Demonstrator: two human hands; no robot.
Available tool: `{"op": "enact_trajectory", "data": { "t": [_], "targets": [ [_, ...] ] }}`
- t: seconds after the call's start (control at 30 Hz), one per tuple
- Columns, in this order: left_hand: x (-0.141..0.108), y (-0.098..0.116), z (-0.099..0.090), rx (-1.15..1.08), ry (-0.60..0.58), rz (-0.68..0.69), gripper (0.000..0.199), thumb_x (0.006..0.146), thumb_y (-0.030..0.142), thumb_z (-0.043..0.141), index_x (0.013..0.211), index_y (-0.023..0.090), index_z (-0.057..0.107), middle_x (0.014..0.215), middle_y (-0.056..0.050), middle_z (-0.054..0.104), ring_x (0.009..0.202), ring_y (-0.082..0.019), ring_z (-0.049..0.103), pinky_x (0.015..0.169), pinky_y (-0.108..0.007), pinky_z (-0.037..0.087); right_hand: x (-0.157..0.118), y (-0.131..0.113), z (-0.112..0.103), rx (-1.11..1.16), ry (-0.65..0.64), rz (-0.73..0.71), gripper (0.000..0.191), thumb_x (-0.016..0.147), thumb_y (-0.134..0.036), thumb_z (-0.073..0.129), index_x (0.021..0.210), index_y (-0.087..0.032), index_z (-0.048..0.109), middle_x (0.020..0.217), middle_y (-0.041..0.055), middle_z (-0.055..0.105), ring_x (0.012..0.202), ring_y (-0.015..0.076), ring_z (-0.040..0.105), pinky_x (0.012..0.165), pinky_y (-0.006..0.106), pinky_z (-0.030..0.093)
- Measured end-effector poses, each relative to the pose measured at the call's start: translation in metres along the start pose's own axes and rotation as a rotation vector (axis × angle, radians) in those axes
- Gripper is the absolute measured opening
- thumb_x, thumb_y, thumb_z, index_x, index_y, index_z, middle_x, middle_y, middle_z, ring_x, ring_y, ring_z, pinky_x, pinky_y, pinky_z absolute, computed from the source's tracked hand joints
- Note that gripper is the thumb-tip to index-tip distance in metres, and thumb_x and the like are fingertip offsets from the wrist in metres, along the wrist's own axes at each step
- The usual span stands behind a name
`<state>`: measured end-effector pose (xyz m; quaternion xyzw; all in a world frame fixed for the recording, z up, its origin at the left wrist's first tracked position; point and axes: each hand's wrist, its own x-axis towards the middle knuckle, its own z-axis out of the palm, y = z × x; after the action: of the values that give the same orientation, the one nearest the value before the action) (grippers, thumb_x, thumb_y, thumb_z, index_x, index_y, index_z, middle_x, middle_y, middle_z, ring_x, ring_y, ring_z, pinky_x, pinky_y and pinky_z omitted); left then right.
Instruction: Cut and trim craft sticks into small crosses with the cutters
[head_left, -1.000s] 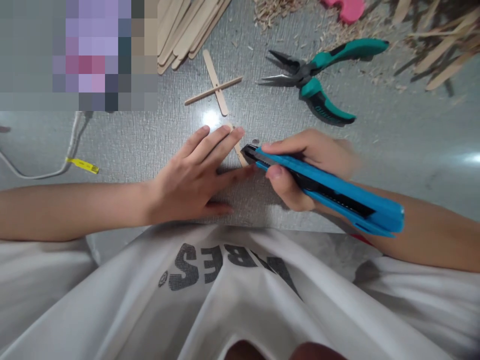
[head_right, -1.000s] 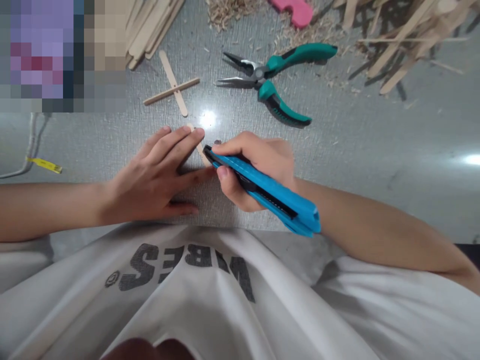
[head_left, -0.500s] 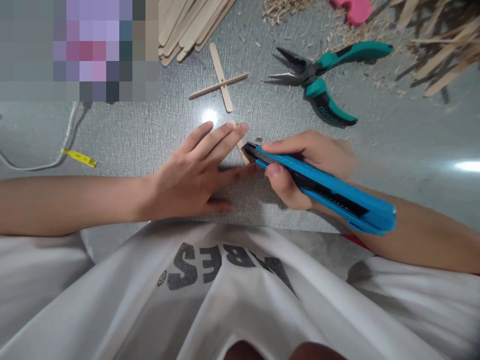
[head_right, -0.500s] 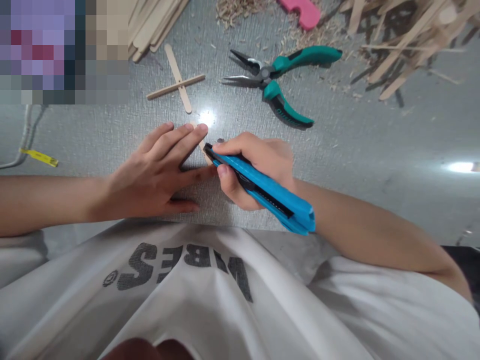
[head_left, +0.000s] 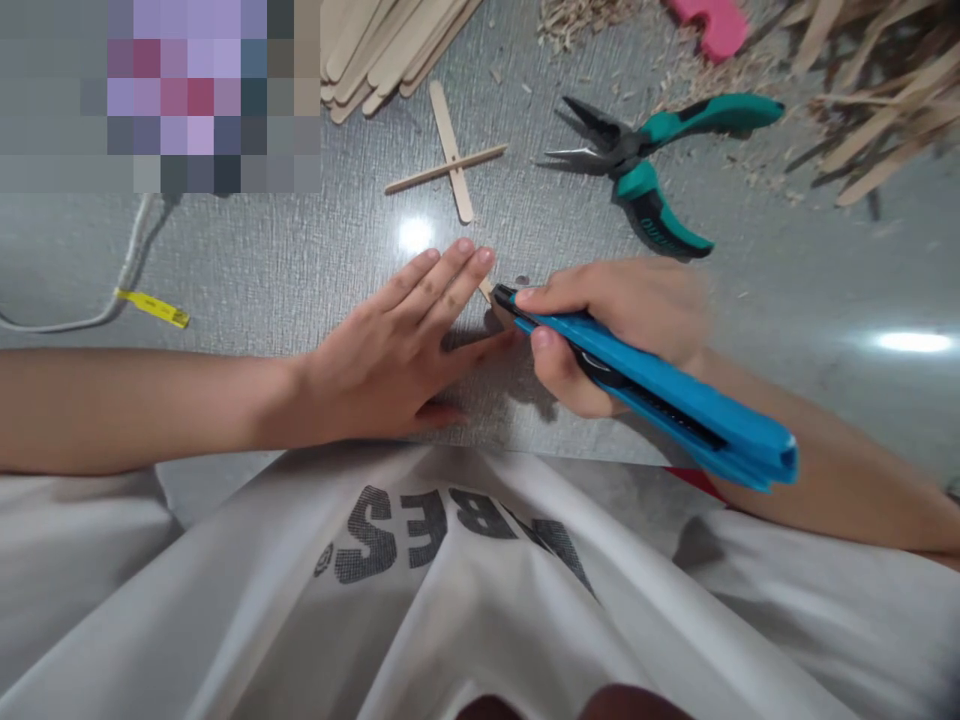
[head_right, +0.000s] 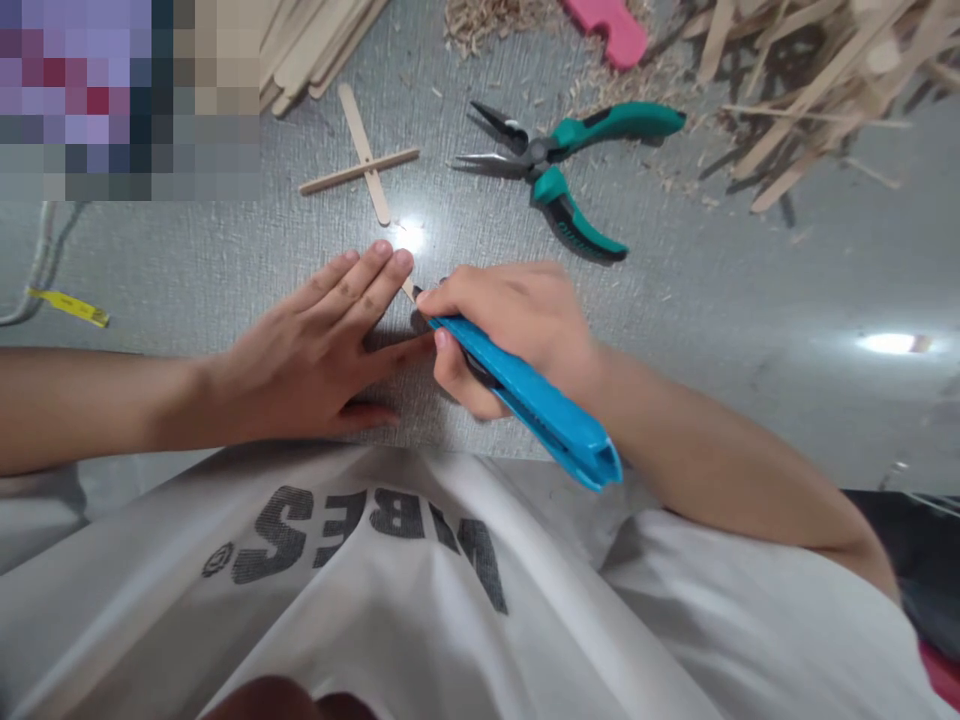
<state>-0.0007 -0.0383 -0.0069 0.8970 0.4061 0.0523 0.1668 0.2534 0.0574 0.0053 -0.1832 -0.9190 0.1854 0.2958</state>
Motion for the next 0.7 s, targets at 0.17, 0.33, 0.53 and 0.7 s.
{"op": "enact_trajectory", "data": {
  "t": [0.17,0.33,0.53,0.7],
  "targets": [
    [0.002,-0.001,0.001,-0.016,0.006,0.012,0.095,0.105,0.065,0.072,0.184,0.027,0.034,0.2,-0.015,0.012,0.184,-0.048,0.021,0.15,-0.069,0.027,0.003,-0.001,-0.001,-0.008,-0.017,0.013,0.01,0.101,-0.027,0.065,0.111,-0.029,0.067,0.073,-0.0062,0.074,0.053,0.0144,0.069,0.058,0.028,0.06],
    [0.002,0.0,-0.001,-0.024,0.019,0.009,0.097,0.105,0.064,0.074,0.184,0.025,0.034,0.199,-0.016,0.015,0.183,-0.047,0.023,0.15,-0.066,0.027,0.007,-0.002,-0.004,-0.001,-0.033,-0.046,0.018,0.094,-0.017,0.065,0.109,-0.027,0.065,0.073,-0.0051,0.075,0.055,0.0159,0.072,0.057,0.028,0.061],
    [0.005,0.001,-0.004,0.001,-0.034,0.0,0.096,0.103,0.067,0.074,0.182,0.026,0.038,0.198,-0.017,0.022,0.183,-0.048,0.022,0.149,-0.068,0.03,0.002,-0.004,0.003,-0.028,-0.011,0.046,0.013,0.099,-0.025,0.06,0.109,-0.031,0.067,0.072,-0.0041,0.076,0.056,0.0199,0.074,0.056,0.034,0.063],
    [0.006,0.001,-0.004,0.05,-0.026,0.009,0.099,0.102,0.068,0.075,0.182,0.024,0.037,0.197,-0.021,0.02,0.182,-0.05,0.025,0.149,-0.067,0.028,-0.006,-0.001,0.012,-0.017,0.041,0.004,0.018,0.099,-0.024,0.06,0.113,-0.033,0.067,0.073,-0.0057,0.076,0.056,0.0191,0.072,0.057,0.034,0.062]
  ]
}}
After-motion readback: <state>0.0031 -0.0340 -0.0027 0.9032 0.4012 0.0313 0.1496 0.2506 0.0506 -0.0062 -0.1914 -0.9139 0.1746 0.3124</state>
